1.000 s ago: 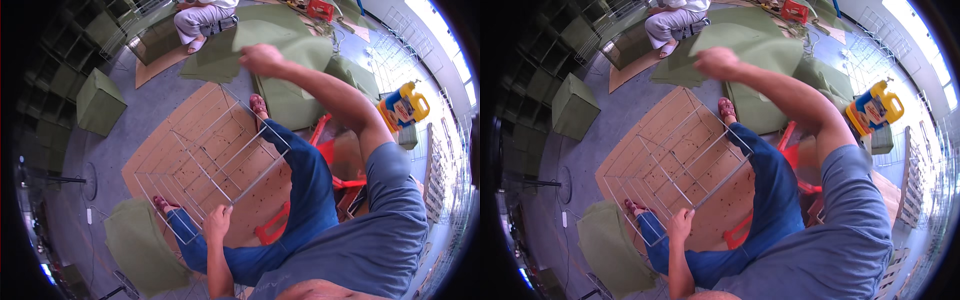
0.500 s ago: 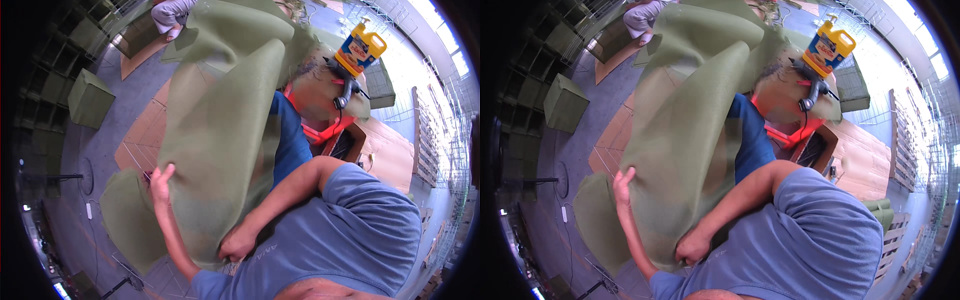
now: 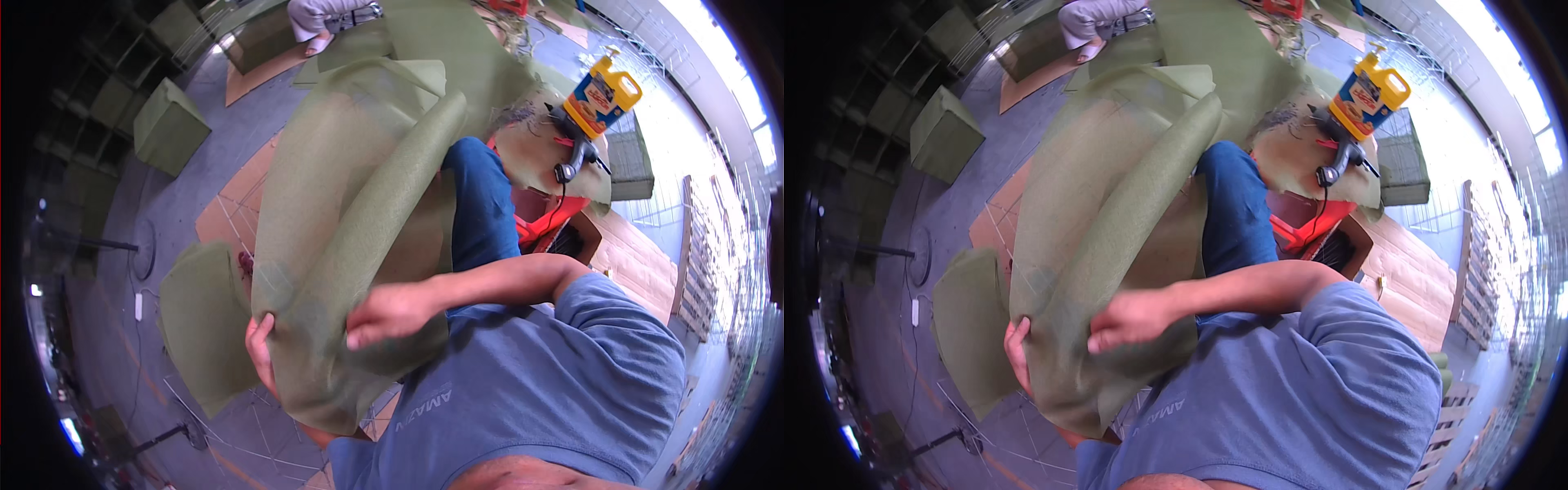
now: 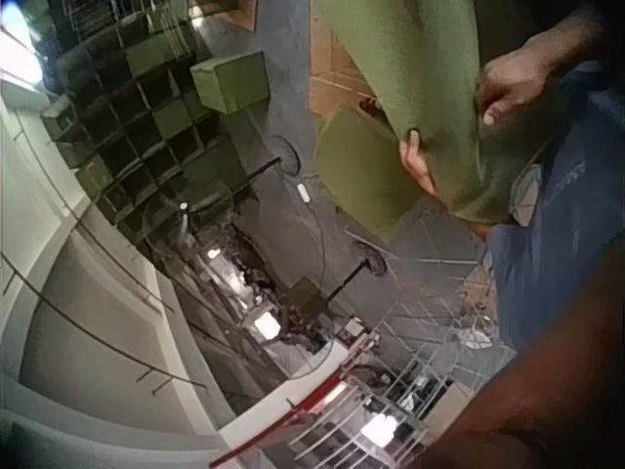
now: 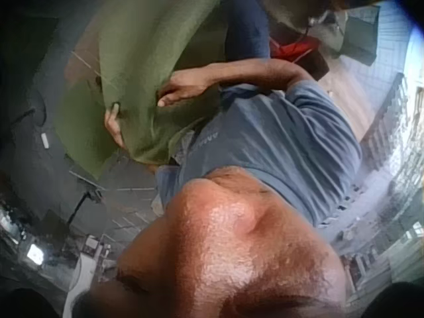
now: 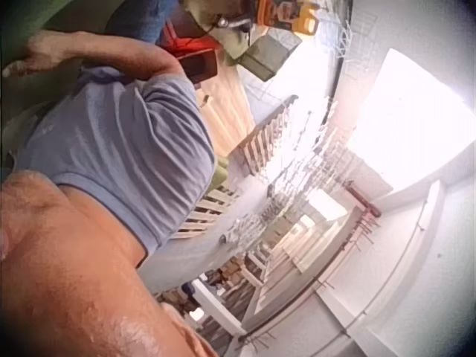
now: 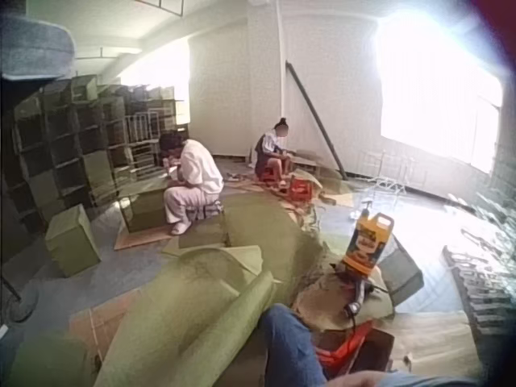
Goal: Cover metal wire frames with green fabric using a glue gun to secure it.
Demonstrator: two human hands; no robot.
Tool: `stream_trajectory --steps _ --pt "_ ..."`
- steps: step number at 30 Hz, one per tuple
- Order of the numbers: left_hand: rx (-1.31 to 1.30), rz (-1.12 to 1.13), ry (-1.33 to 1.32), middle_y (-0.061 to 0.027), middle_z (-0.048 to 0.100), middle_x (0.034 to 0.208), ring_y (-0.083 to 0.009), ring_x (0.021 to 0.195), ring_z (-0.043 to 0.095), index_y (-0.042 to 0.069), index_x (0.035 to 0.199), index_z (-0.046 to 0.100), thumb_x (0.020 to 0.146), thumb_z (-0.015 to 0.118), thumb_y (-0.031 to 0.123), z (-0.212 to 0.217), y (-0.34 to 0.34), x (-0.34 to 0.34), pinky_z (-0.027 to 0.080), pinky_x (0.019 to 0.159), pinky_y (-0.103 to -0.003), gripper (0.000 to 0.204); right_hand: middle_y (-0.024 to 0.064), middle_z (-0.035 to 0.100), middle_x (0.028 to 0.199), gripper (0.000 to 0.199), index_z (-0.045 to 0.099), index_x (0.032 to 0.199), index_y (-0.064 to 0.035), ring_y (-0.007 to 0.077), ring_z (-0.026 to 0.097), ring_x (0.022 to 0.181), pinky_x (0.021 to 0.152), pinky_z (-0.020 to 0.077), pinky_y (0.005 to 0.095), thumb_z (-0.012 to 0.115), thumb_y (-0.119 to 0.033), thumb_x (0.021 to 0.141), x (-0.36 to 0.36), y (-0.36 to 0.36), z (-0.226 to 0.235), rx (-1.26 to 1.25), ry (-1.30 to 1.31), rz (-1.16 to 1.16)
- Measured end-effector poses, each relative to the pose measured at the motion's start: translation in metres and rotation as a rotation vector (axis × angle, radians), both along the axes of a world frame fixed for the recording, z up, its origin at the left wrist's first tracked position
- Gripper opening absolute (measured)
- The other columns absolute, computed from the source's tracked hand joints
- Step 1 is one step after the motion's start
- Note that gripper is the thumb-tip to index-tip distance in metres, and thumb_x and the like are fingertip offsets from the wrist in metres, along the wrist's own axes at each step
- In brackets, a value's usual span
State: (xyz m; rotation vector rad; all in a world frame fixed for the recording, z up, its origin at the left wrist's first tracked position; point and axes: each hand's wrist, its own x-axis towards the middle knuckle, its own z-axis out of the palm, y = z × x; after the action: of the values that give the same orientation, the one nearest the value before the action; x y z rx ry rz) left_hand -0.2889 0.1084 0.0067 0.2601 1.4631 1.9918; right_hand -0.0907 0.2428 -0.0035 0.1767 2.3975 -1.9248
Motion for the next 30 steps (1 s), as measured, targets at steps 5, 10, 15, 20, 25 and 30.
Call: stream_trajectory --steps 5,10,15,20,25,30 --pt "-0.115 -0.201 -0.174 -0.0162 0.066 0.115 -0.0248 0.096 0.066 -0.001 0.125 0.057 0.094 0.056 0.019 -0.049 -0.070 -0.056 0.053 0.086 -0.037 0.036 0.0176 0.039 0.149 0.091 0.036 0.148 -0.0101 0.0375 0.036 0.140 0.115 0.0308 0.0522 0.082 -0.031 0.073 0.025 0.105 -0.008 1.188 0.179 -0.482" --pt "-0.168 0.139 0.078 -0.0151 0.066 0.115 -0.0235 0.099 0.066 0.000 0.126 0.058 0.095 0.058 0.018 -0.037 -0.110 -0.034 0.054 0.086 -0.036 0.036 0.0132 0.053 0.126 0.060 0.052 0.132 -0.0105 0.0312 0.049 0.124 0.105 0.0408 0.0467 0.070 -0.020 0.076 0.029 0.149 -0.060 1.324 0.079 -0.163" --pt "-0.711 -0.422 0.091 -0.0178 0.061 0.127 -0.0275 0.113 0.061 0.000 0.135 0.051 0.090 0.065 0.013 -0.060 -0.137 -0.062 0.049 0.096 -0.040 0.049 0.0130 0.069 0.110 0.023 0.072 0.099 -0.0080 0.0292 0.068 0.101 0.082 0.0551 0.0408 0.058 -0.016 0.082 0.034 0.119 -0.134 0.906 -0.471 0.438" --pt "-0.608 -0.616 1.330 -0.0192 0.047 0.147 -0.0354 0.136 0.044 0.003 0.143 0.045 0.084 0.067 0.018 -0.050 0.028 -0.043 0.035 0.113 -0.042 0.065 0.0117 0.069 0.121 0.031 0.074 0.112 -0.0116 0.0304 0.064 0.114 0.099 0.0439 0.0546 0.061 -0.022 0.086 0.013 0.164 -0.248 1.111 -0.788 0.256" --pt "-0.396 -1.030 1.470 -0.0197 0.044 0.150 -0.0369 0.142 0.038 0.005 0.143 0.047 0.082 0.067 0.016 -0.105 0.174 -0.098 0.029 0.116 -0.047 0.066 0.0051 0.067 0.127 0.034 0.072 0.119 -0.0137 0.0280 0.060 0.122 0.104 0.0364 0.0604 0.063 -0.027 0.088 0.047 0.196 -0.343 1.266 -1.046 0.327" --pt "-0.420 -0.901 1.950 -0.0196 0.043 0.151 -0.0377 0.142 0.036 0.005 0.143 0.046 0.078 0.075 0.025 -0.176 0.226 -0.112 0.028 0.115 -0.052 0.074 0.0048 0.064 0.133 0.037 0.069 0.126 -0.0138 0.0244 0.064 0.117 0.093 0.0497 0.0558 0.061 -0.026 0.092 0.055 0.207 -0.353 1.124 -1.108 0.074"
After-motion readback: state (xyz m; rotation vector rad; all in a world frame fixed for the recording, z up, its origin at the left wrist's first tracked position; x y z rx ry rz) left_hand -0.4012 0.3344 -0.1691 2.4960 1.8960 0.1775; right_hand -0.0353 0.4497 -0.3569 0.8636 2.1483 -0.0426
